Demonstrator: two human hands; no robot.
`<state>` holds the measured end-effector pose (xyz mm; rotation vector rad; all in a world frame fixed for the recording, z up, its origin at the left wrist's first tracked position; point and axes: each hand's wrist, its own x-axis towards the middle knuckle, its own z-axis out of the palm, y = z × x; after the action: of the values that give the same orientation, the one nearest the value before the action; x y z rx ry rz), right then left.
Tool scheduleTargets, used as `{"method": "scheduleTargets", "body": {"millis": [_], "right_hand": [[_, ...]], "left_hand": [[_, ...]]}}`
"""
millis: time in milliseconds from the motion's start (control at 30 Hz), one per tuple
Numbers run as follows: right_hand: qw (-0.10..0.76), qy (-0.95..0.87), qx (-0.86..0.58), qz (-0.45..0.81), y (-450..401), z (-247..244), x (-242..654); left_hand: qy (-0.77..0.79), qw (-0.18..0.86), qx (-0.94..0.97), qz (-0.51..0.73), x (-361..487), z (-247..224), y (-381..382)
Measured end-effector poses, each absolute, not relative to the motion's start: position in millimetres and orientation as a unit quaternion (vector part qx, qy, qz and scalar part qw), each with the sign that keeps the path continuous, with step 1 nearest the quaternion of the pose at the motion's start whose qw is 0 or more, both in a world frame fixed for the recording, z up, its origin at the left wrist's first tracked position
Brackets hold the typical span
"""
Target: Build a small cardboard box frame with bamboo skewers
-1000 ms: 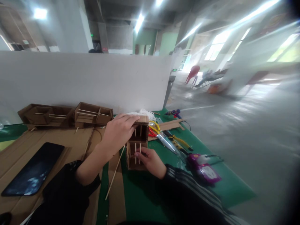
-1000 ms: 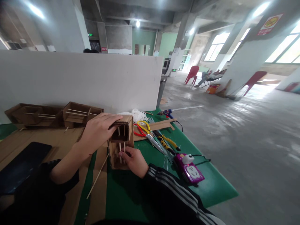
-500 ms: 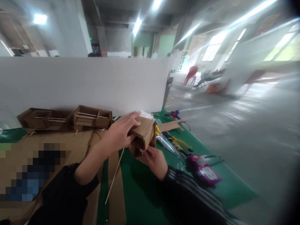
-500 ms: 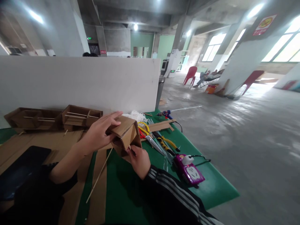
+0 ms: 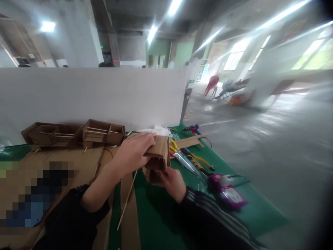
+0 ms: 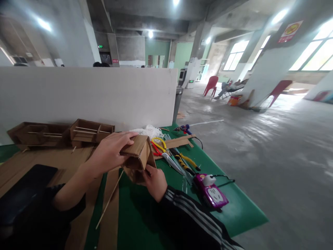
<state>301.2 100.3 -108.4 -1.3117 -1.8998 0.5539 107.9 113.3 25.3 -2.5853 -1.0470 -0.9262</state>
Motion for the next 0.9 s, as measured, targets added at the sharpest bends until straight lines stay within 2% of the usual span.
{"method": "scheduleTargets", "body": {"millis": [367,667,900], "right_hand": [[0.342,-0.758,-0.531,0.161,92.1,-101.0,299.6],[0.338,-0.755,-0.543,0.146,85.4,-93.9,299.4],[0.345,-0.749,-0.536,0.179,86.1,-93.6,299.2]], "left_hand": [[-0.377,-0.095,-0.877,-0.283,85.9,35.4,121.8],[-0.381,-0.135,-0.883,-0.24,74.3,41.6,124.3],[-0.416,-0.113,-0.873,-0.23,76.5,41.1,125.4]]}}
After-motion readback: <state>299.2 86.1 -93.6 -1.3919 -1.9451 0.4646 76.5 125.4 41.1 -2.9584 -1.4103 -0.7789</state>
